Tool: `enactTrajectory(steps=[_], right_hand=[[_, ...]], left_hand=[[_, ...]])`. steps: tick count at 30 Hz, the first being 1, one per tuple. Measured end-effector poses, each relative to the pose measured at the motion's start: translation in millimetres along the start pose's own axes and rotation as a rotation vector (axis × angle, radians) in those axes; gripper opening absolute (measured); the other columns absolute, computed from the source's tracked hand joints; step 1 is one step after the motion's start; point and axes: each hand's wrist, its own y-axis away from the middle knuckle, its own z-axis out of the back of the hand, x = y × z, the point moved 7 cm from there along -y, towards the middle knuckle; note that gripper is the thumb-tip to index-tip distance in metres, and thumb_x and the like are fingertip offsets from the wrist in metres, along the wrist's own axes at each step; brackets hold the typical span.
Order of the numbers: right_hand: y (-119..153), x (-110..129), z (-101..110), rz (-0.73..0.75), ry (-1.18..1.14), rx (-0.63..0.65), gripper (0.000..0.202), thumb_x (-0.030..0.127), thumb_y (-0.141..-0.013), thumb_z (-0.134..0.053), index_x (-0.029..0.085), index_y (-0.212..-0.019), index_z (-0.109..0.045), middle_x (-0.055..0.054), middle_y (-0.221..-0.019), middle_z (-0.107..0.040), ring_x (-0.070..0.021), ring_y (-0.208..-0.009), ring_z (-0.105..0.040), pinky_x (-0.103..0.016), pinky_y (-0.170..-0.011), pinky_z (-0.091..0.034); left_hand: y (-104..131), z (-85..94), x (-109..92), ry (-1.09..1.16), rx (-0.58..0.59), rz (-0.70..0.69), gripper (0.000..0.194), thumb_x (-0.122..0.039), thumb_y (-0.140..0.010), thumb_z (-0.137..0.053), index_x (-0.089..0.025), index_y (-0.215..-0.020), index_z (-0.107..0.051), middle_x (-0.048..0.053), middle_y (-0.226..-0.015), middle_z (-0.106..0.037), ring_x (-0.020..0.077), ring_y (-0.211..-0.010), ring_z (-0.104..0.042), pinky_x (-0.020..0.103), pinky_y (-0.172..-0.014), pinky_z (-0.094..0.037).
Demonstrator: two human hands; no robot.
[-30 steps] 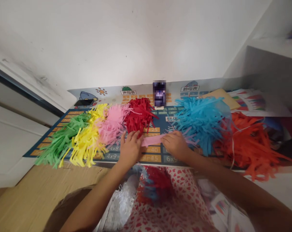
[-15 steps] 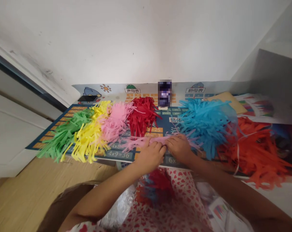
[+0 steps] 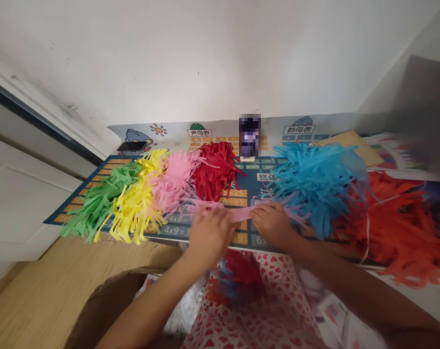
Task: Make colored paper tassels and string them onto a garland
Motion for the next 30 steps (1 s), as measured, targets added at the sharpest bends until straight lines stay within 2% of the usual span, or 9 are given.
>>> enactTrajectory(steps=[1, 3, 5, 7, 12, 18, 22, 25, 30], right_hand=[[0.2, 0.9, 0.9, 0.000, -0.002, 0.000, 0.013, 0.015, -0.094, -0.052, 0.016, -0.096, -0.065, -0.005, -0.092, -0.073, -0.0193, -0.093, -0.059, -0.039, -0.087, -0.030], [0.3, 2.6, 2.6, -0.002, -0.007, 0.004, 0.016, 0.016, -0.095, -0.051, 0.015, -0.095, -0.066, -0.005, -0.092, -0.072, -0.0190, -0.093, -0.059, -0.039, -0.087, -0.030], [-0.1, 5.5, 4.0, 0.010, -0.012, 0.013, 0.018, 0.016, -0.096, -0.049, 0.015, -0.096, -0.067, -0.006, -0.092, -0.073, -0.0189, -0.094, -0.060, -0.039, -0.087, -0.030], [-0.8, 8.4, 4.5, 0.027, -0.017, 0.031, 0.018, 0.016, -0.096, -0.048, 0.016, -0.095, -0.067, -0.006, -0.093, -0.073, -0.0193, -0.095, -0.060, -0.039, -0.086, -0.030], [0.6, 4.1, 7.1, 0.043, -0.034, 0.050, 0.020, 0.013, -0.097, -0.047, 0.017, -0.096, -0.067, -0.006, -0.093, -0.073, -0.0200, -0.093, -0.060, -0.040, -0.086, -0.030], [9.2, -21.8, 5.8, 0.029, -0.179, 0.101, 0.018, 0.020, -0.097, -0.055, 0.021, -0.090, -0.071, -0.002, -0.092, -0.074, -0.0180, -0.087, -0.061, -0.037, -0.083, -0.031], [8.3, -45.3, -7.2, -0.128, -0.382, 0.218, 0.016, 0.032, -0.093, -0.064, 0.023, -0.085, -0.075, -0.002, -0.094, -0.073, -0.0179, -0.090, -0.062, -0.034, -0.080, -0.033], [4.0, -56.7, -17.0, -0.219, -0.477, 0.331, 0.021, 0.035, -0.093, -0.062, 0.021, -0.083, -0.075, -0.004, -0.092, -0.072, -0.0180, -0.088, -0.062, -0.031, -0.077, -0.035], [-5.6, -62.3, -24.5, -0.283, -0.417, 0.473, 0.028, 0.031, -0.094, -0.058, 0.019, -0.074, -0.072, -0.002, -0.080, -0.070, -0.0157, -0.079, -0.060, -0.029, -0.071, -0.032]], left_hand=[[-3.5, -13.9, -19.2, 0.023, -0.010, -0.065, 0.035, -0.027, -0.094, -0.051, -0.016, -0.126, -0.061, 0.013, -0.127, -0.068, 0.0268, -0.117, -0.061, 0.050, -0.110, -0.035], [-10.2, -41.4, -41.9, 0.021, -0.031, -0.123, 0.039, -0.016, -0.093, -0.047, -0.011, -0.131, -0.056, 0.015, -0.124, -0.069, 0.0248, -0.114, -0.064, 0.047, -0.109, -0.038], [-14.6, -62.0, -46.1, 0.036, -0.033, -0.136, 0.037, -0.011, -0.093, -0.046, -0.010, -0.128, -0.059, 0.015, -0.117, -0.072, 0.0232, -0.107, -0.066, 0.045, -0.105, -0.042], [-14.9, -70.2, -39.4, 0.062, -0.042, -0.138, 0.030, -0.013, -0.094, -0.048, -0.013, -0.119, -0.064, 0.013, -0.112, -0.074, 0.0228, -0.102, -0.067, 0.045, -0.102, -0.045], [-0.9, -60.9, -20.5, 0.089, -0.051, -0.151, 0.024, -0.016, -0.093, -0.055, -0.013, -0.114, -0.067, 0.011, -0.114, -0.073, 0.0242, -0.107, -0.065, 0.046, -0.103, -0.043], [18.3, -57.1, -0.1, 0.173, -0.052, -0.087, 0.019, -0.018, -0.093, -0.057, -0.019, -0.107, -0.070, 0.007, -0.107, -0.074, 0.0223, -0.103, -0.065, 0.046, -0.103, -0.041], [24.1, -53.4, 15.6, 0.326, -0.073, -0.014, 0.019, -0.020, -0.095, -0.055, -0.022, -0.105, -0.071, 0.005, -0.103, -0.074, 0.0206, -0.103, -0.065, 0.049, -0.107, -0.035], [24.3, -51.8, 25.5, 0.419, -0.053, 0.095, 0.017, -0.024, -0.094, -0.057, -0.023, -0.100, -0.073, 0.005, -0.098, -0.074, 0.0210, -0.102, -0.065, 0.049, -0.105, -0.035], [17.8, -52.1, 31.4, 0.446, 0.002, 0.260, 0.019, -0.032, -0.093, -0.059, -0.024, -0.090, -0.075, 0.004, -0.091, -0.072, 0.0233, -0.098, -0.062, 0.049, -0.100, -0.037]])
